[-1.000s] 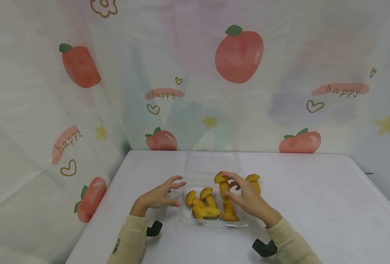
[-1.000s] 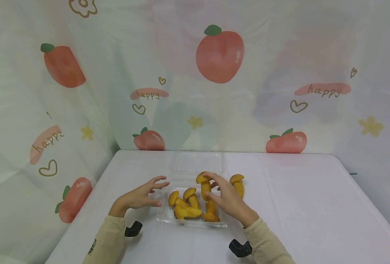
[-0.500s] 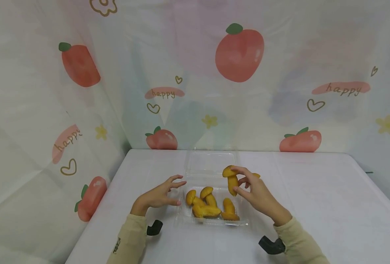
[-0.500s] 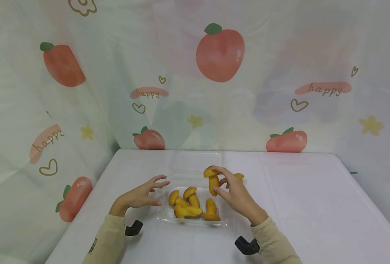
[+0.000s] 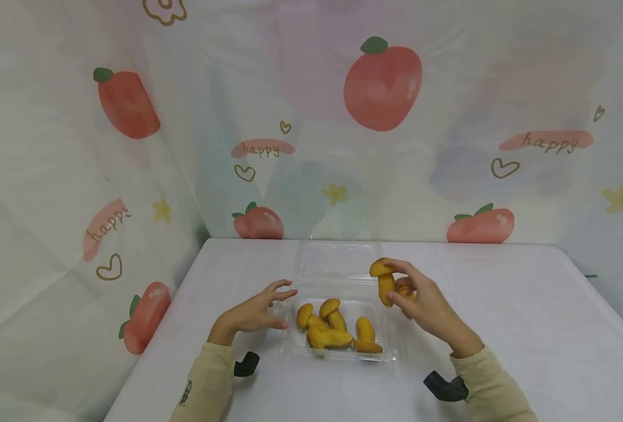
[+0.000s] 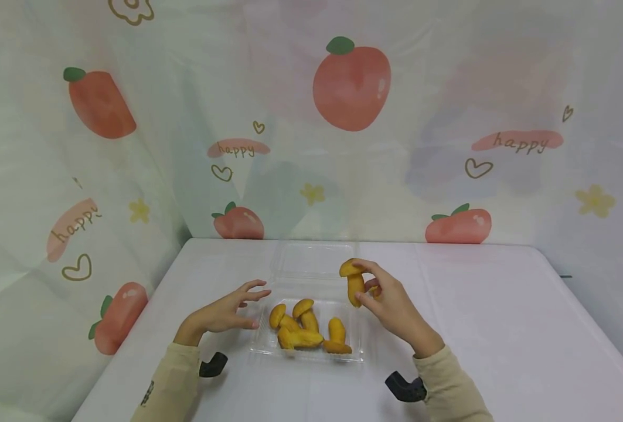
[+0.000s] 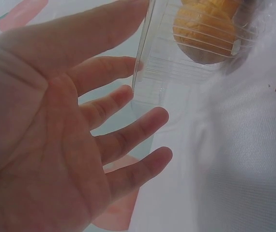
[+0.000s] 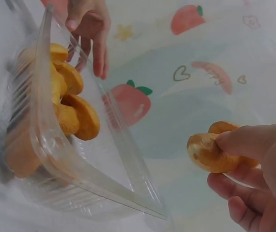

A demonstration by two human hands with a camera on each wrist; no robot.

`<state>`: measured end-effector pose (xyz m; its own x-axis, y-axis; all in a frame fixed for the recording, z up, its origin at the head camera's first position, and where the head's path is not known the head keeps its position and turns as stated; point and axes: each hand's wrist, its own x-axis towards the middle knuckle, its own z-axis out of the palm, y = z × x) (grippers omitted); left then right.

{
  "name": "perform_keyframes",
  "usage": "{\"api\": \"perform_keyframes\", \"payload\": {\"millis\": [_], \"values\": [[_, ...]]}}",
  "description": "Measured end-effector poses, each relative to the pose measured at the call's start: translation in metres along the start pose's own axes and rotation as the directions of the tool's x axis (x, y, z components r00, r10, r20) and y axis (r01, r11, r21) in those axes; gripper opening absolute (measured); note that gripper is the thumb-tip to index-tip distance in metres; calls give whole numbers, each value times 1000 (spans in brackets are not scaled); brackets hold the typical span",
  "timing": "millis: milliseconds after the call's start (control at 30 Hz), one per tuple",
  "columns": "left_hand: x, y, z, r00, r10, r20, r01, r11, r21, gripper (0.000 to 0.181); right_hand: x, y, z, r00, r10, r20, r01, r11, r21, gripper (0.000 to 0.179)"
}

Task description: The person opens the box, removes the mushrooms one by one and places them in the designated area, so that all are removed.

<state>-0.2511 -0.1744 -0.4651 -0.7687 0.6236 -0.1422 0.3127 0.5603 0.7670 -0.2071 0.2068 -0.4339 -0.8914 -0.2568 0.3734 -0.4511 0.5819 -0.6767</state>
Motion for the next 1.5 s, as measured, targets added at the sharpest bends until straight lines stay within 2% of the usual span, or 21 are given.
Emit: {"api": "perform_keyframes", "payload": {"millis": [333, 533, 967, 1500], "values": [[0, -1, 0, 1000, -3, 0, 3, 1000, 24, 75, -1, 12, -9, 1000, -15, -8, 15, 999, -48, 59], [0, -2, 0, 1000, 5, 2, -5, 1000, 21, 75, -1, 19, -15, 1000, 32, 0, -31, 997, -77, 59], [1, -3, 0, 1000, -1, 1, 1, 1000, 15, 76, -1, 37, -29, 997, 79, 1, -79, 994, -75, 61], [-1, 0, 0, 1000, 3, -2, -3, 1000, 17, 76, -6, 64, -43, 980, 194, 43, -188, 977, -104, 62]]}}
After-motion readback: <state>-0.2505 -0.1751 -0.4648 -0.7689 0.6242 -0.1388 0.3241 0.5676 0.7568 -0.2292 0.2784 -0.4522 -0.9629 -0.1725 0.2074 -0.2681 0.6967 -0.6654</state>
